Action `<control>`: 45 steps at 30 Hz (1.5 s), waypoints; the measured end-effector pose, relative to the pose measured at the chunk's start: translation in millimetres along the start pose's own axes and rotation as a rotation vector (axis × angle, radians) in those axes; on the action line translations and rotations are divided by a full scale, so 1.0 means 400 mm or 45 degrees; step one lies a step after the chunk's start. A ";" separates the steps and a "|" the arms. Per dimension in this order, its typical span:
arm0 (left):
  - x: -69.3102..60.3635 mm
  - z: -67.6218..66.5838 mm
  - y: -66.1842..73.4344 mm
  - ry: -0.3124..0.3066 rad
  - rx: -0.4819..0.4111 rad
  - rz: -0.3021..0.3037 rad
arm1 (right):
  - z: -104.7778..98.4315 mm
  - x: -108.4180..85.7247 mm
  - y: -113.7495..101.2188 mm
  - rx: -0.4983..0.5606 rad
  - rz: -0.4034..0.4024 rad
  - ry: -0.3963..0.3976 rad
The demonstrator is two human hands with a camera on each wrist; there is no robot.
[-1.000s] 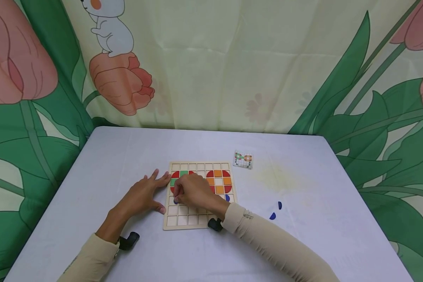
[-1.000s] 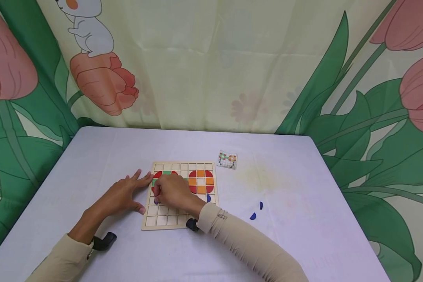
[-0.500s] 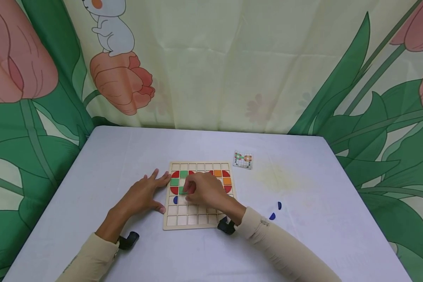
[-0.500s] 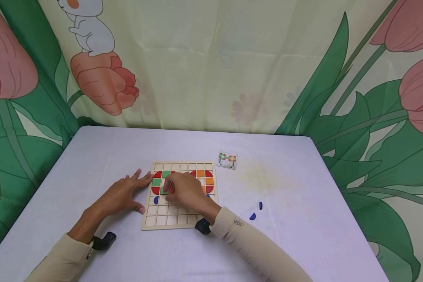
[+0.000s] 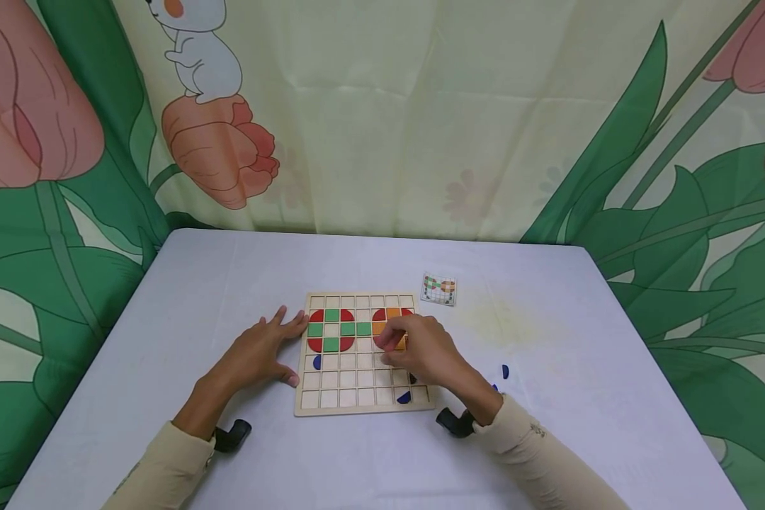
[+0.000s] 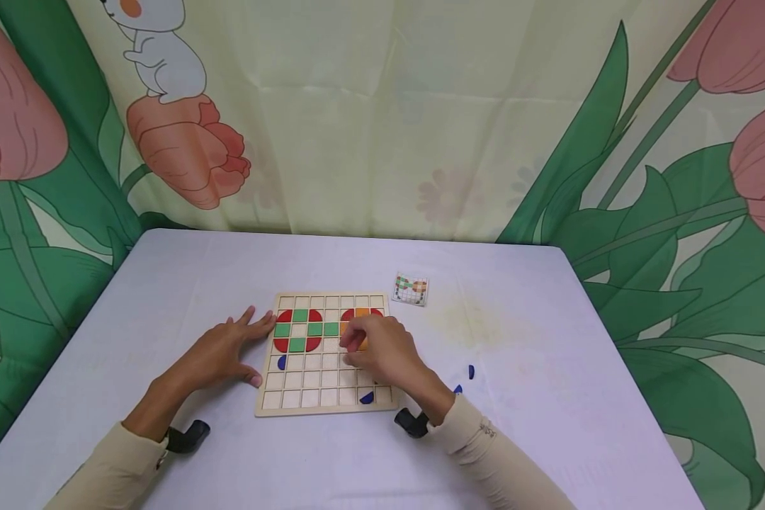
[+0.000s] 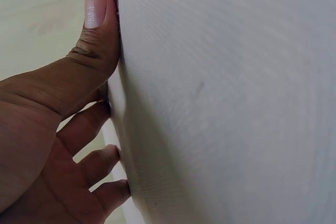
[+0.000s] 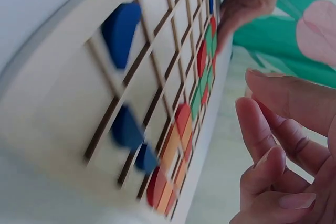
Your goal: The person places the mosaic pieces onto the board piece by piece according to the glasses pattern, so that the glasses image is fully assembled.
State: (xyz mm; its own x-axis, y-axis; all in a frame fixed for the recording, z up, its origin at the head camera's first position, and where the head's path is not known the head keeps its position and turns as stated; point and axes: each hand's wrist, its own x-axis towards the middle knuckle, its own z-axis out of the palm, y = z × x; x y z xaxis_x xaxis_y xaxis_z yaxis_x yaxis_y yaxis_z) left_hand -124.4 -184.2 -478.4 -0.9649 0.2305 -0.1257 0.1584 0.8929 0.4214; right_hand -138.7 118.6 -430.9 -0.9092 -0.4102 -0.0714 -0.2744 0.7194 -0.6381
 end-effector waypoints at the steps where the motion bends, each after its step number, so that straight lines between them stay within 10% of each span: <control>1: 0.000 0.000 -0.001 0.001 0.002 0.002 | -0.006 -0.005 0.007 -0.003 0.021 0.007; 23: 0.002 0.004 -0.002 -0.011 -0.012 -0.010 | -0.117 -0.154 0.176 -0.106 0.252 0.081; 45: 0.000 0.003 -0.002 -0.013 0.007 -0.003 | -0.135 -0.223 0.257 -0.293 0.305 -0.064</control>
State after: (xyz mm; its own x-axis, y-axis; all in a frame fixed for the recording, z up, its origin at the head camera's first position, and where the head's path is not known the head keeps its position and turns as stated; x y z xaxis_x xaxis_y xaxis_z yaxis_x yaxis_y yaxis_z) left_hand -124.3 -184.3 -479.7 -0.9632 0.2320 -0.1356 0.1571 0.8956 0.4161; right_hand -102.6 259.4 -448.7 -0.9413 -0.2374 -0.2400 -0.1238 0.9042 -0.4088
